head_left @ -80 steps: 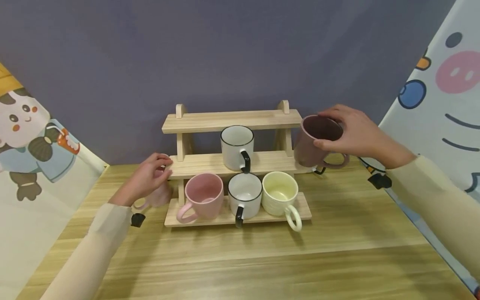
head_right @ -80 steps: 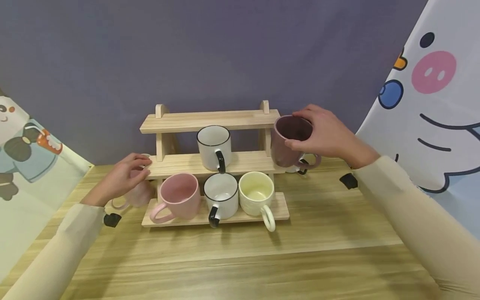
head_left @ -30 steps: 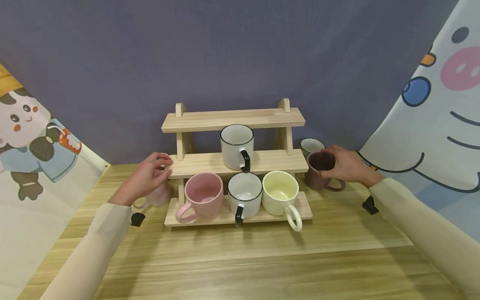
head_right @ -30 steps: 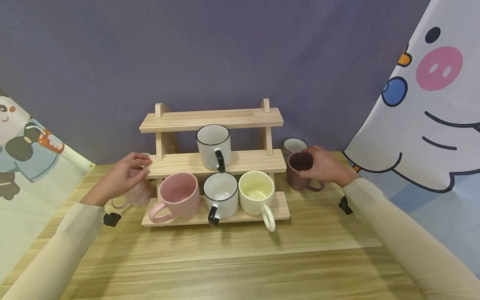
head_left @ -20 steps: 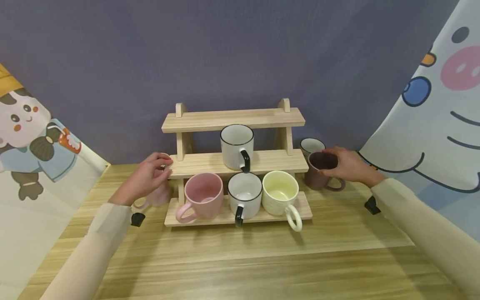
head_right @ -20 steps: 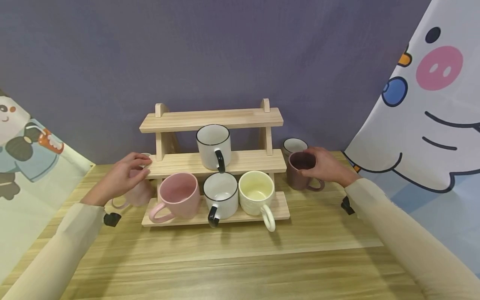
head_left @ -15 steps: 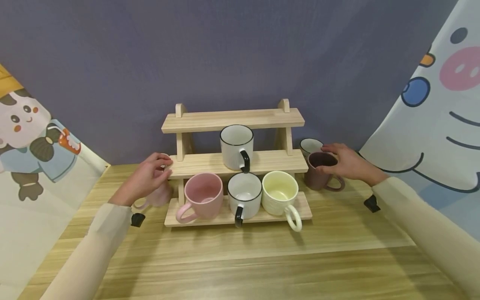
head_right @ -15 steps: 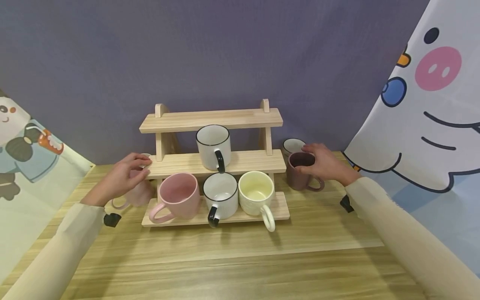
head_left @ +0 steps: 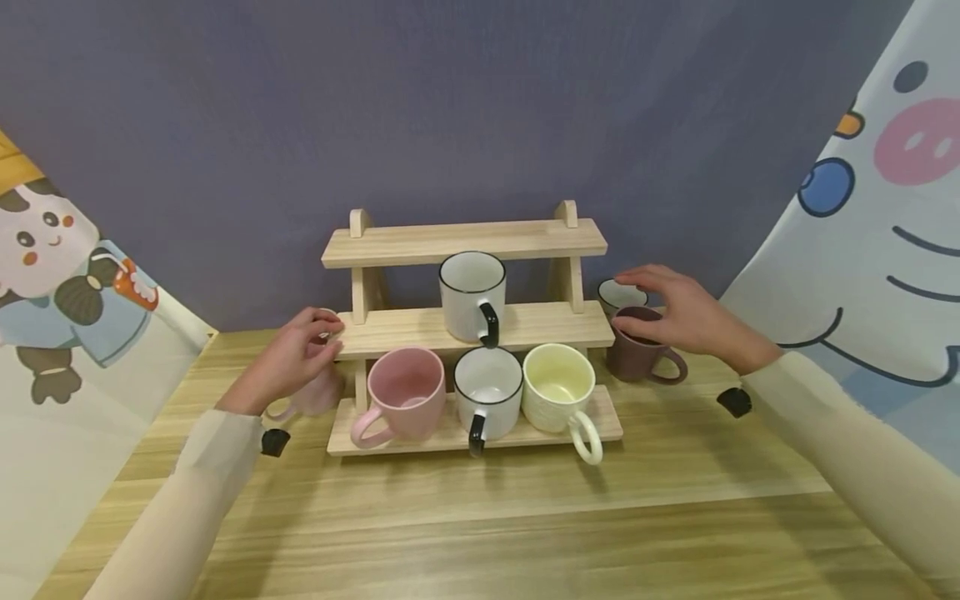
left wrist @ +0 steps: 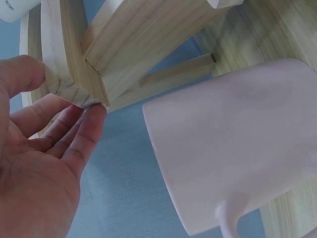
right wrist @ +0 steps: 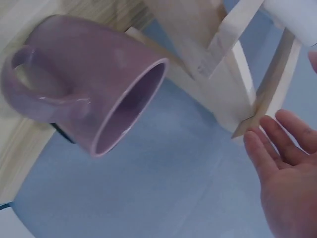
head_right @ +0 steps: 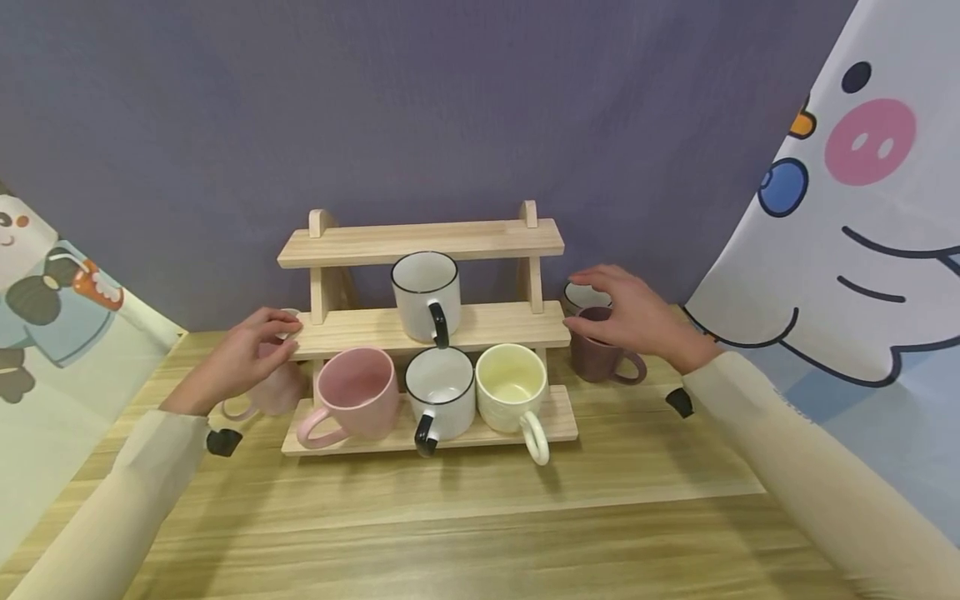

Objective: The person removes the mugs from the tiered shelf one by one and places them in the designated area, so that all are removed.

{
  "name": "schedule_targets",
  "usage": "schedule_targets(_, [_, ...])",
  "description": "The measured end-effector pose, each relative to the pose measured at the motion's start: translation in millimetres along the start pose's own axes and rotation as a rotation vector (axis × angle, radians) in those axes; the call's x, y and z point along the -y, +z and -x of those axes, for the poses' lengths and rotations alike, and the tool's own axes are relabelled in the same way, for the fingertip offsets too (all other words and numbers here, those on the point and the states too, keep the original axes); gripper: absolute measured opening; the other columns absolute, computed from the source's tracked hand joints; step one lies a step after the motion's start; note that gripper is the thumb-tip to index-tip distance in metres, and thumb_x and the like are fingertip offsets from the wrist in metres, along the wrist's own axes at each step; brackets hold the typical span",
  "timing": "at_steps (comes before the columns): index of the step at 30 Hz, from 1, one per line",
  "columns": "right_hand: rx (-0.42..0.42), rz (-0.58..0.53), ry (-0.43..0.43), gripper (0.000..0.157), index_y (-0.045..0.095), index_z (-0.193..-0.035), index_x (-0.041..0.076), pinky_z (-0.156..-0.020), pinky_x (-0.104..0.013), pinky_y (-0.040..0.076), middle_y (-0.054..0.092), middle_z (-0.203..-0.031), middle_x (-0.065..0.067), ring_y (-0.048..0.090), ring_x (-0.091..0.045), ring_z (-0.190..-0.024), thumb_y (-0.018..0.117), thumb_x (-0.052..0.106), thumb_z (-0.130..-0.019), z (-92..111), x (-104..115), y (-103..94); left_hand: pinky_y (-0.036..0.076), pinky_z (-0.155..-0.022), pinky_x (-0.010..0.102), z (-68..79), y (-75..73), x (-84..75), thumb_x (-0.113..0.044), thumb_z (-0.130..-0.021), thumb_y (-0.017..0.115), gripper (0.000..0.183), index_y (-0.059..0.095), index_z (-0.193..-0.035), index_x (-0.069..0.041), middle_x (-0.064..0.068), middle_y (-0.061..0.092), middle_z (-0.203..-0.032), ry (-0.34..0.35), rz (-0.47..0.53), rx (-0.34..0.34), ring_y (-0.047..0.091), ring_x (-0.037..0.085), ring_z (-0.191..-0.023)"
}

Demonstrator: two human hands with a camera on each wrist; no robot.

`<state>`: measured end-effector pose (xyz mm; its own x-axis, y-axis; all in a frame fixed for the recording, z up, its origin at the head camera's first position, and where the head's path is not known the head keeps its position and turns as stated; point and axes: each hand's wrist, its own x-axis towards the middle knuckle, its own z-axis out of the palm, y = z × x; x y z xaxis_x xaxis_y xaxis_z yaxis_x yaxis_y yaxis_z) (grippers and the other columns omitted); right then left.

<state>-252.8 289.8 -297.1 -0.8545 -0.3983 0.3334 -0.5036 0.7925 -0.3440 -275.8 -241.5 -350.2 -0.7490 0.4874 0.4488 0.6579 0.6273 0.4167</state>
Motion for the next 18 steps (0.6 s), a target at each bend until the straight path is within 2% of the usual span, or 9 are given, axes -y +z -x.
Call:
schedule_targets(8, [-0.052, -0.026, -0.127, 0.055, 0.057, -0.129, 0.011, -0.085, -0.047, 0.046, 0.053, -0.124, -0.004, 0.054, -0.027, -0.108, 0.076, 0.031, -0.081, -10.4, 23.1, -0.2, 0.052, -0.077, 0.046, 1.4, -0.8, 0.0, 0.0, -0.089, 0.062, 0.023, 0.062, -0.108, 0.012, 0.021, 0.051, -0.114, -0.01, 0.008, 0.002, 0.058, 0.034, -0.095])
schedule_targets(11, [-0.052, -0.016, -0.167, 0.055, 0.057, -0.129, 0.011, -0.084, -0.043, 0.048, 0.053, -0.124, -0.004, 0.055, -0.025, -0.108, 0.075, 0.031, -0.082, -17.1, 33.7, -0.1, 0.051, -0.077, 0.046, 2.1, -0.6, 0.0, 0.0, -0.089, 0.062, 0.023, 0.061, -0.109, 0.012, 0.021, 0.051, -0.115, -0.015, 0.02, 0.003, 0.058, 0.035, -0.096])
schedule_targets(18, [-0.013, -0.012, -0.21, 0.057, 0.053, -0.133, 0.01, -0.091, -0.045, 0.042, 0.053, -0.13, -0.008, 0.052, -0.026, -0.112, 0.071, 0.035, -0.085, -38.1, 54.6, 5.0, 0.051, -0.078, 0.046, 1.9, -0.3, -0.4, 0.0, -0.089, 0.062, 0.023, 0.062, -0.108, 0.012, 0.021, 0.051, -0.115, -0.016, 0.026, 0.005, 0.057, 0.034, -0.097])
